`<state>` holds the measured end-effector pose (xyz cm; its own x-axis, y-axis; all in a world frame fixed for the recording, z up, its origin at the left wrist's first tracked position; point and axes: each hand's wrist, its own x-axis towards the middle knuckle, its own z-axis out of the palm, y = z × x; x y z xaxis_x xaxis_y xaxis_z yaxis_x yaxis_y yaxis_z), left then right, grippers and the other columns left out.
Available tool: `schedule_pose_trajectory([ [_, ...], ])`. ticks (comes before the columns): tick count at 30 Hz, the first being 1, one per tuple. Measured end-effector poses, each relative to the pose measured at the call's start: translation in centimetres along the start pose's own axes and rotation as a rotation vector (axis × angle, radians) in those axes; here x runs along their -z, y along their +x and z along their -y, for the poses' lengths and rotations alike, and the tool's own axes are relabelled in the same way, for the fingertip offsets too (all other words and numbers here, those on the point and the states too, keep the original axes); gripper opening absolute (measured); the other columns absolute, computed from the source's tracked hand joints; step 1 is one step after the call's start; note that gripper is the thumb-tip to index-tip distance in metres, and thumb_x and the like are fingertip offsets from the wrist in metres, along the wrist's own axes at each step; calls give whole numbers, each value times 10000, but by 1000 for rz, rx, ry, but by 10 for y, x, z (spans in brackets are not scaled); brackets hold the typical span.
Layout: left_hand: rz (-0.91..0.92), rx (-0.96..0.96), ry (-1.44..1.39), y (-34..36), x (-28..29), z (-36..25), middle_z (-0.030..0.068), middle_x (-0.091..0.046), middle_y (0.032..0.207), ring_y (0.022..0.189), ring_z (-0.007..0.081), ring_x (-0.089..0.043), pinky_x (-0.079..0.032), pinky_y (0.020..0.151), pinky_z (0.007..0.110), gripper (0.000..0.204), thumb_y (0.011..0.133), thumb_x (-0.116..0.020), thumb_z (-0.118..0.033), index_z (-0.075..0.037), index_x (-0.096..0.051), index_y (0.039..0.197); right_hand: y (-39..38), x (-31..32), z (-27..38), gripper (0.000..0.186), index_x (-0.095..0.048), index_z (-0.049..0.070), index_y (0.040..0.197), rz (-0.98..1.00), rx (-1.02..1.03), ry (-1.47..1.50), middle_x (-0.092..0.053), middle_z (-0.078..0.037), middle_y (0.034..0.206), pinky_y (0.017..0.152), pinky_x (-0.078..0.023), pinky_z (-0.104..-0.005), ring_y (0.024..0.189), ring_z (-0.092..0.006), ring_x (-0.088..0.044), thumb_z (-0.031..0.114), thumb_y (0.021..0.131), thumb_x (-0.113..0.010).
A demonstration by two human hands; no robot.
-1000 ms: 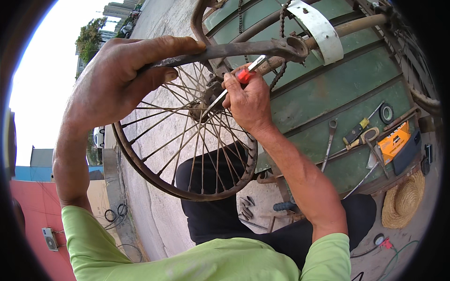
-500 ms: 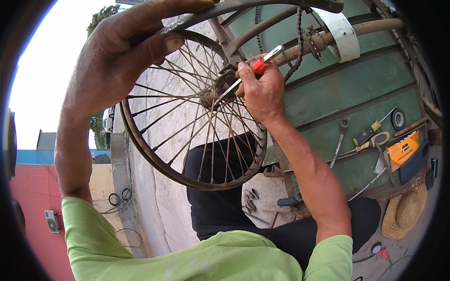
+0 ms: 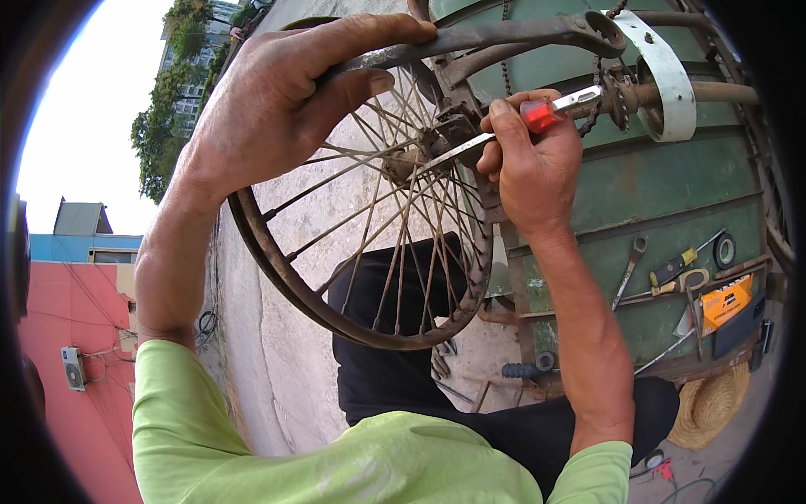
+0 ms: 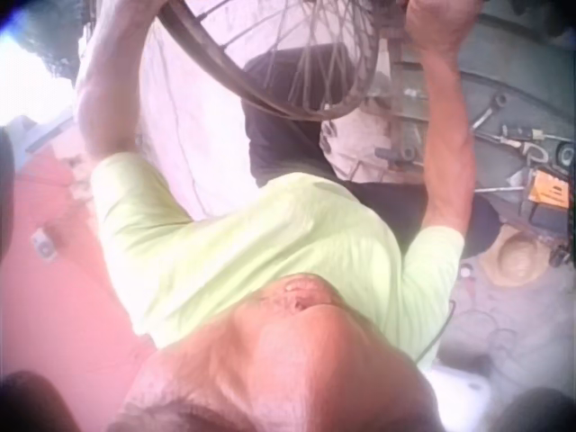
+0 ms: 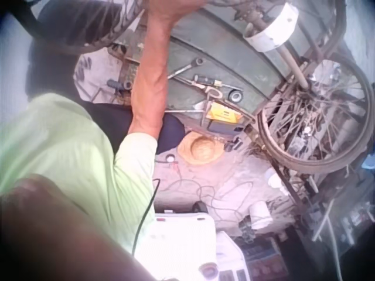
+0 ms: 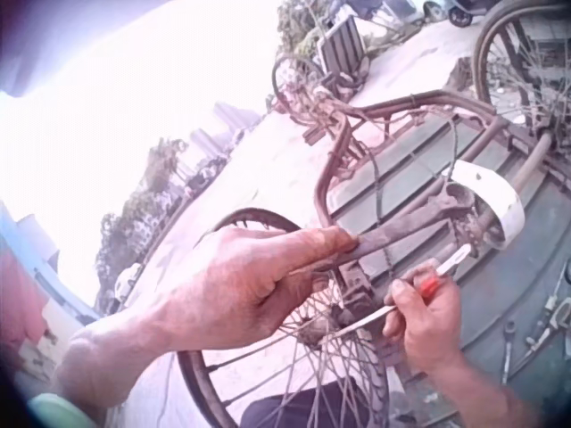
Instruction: The person is repairing a bicycle wheel by using a screwdriver and wrench to adjust the spokes and hub. They are sitting on the ground in a workshop area with various tools and equipment visible.
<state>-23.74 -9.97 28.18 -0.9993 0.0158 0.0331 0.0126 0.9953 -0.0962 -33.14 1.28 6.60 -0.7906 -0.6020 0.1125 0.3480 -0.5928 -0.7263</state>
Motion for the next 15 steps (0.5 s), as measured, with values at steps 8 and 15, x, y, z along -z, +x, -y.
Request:
schedule_pose_trajectory([
  [8,-64,416,-29,34,31,35,81,-699,828,760,128,-675,-545,700,308,381,1017,-639,-148,-82,-623,1391,6,-2,20,182,-575,17,960,-6,22,-21,-651,-52,773,448,-420,-226,504,-75,-564,169,976,-673],
  [15,-233,146,-434,0,13,0,39,-723,929,783,88,-660,-544,684,232,386,1021,-667,-102,-14,-614,1392,15,12,20,181,-588,28,949,-39,20,12,-666,-51,786,420,-410,-232,504,-74,-582,187,974,-673],
])
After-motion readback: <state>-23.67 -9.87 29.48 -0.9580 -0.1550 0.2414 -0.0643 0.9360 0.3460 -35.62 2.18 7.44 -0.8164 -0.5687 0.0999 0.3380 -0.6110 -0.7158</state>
